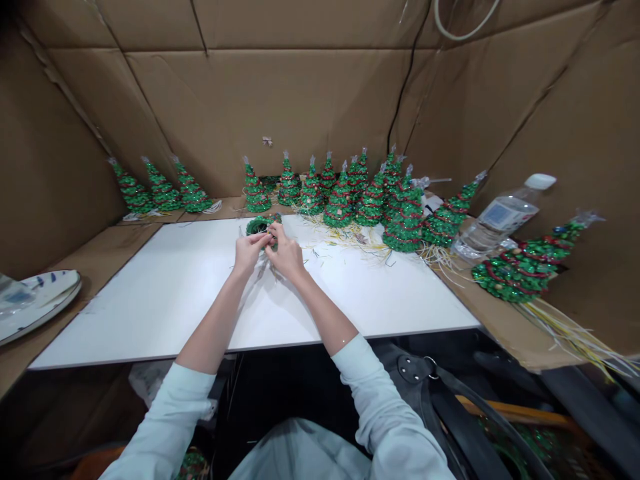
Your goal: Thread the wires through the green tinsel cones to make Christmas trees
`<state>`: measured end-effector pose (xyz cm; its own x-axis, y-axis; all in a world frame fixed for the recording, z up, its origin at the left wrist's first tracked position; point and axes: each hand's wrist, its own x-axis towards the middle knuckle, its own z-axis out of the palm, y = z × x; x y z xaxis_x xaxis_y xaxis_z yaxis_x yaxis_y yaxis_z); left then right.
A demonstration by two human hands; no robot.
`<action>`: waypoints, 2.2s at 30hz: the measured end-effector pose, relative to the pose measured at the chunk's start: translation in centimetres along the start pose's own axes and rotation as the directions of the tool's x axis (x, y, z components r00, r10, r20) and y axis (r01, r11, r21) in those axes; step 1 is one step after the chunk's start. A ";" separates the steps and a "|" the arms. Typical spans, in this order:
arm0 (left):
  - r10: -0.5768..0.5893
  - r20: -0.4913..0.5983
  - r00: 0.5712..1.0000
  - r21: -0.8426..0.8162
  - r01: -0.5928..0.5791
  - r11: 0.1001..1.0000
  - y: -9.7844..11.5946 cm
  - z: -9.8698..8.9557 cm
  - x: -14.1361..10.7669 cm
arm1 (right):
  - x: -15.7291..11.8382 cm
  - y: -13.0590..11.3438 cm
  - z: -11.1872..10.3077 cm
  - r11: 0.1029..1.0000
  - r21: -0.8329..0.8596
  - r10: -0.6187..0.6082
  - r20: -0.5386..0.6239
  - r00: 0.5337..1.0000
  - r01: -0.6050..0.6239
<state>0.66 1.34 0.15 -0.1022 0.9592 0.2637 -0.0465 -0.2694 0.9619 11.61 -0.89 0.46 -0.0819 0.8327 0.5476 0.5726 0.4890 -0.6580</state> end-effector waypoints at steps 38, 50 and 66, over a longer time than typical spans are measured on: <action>0.075 0.040 0.996 0.083 -0.078 0.994 0.1 0.0 -0.2 | -0.1 -0.7 -1.0 0.994 -0.085 0.067 0.044 0.997 -0.063; 0.039 -0.006 0.999 0.045 -0.038 0.998 -0.7 0.0 0.0 | 0.0 -0.1 -1.0 0.993 -0.090 0.075 0.045 0.996 -0.071; 0.021 0.001 1.000 0.061 -0.021 0.998 -0.9 0.0 0.1 | 0.1 0.3 -0.9 0.996 0.027 0.084 0.049 0.995 -0.085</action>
<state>0.71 1.68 -0.64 -0.1022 0.9533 0.2841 0.0164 -0.2840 0.9587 12.46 -0.88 0.78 -0.0732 0.8826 0.4644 0.5551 0.4229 -0.7163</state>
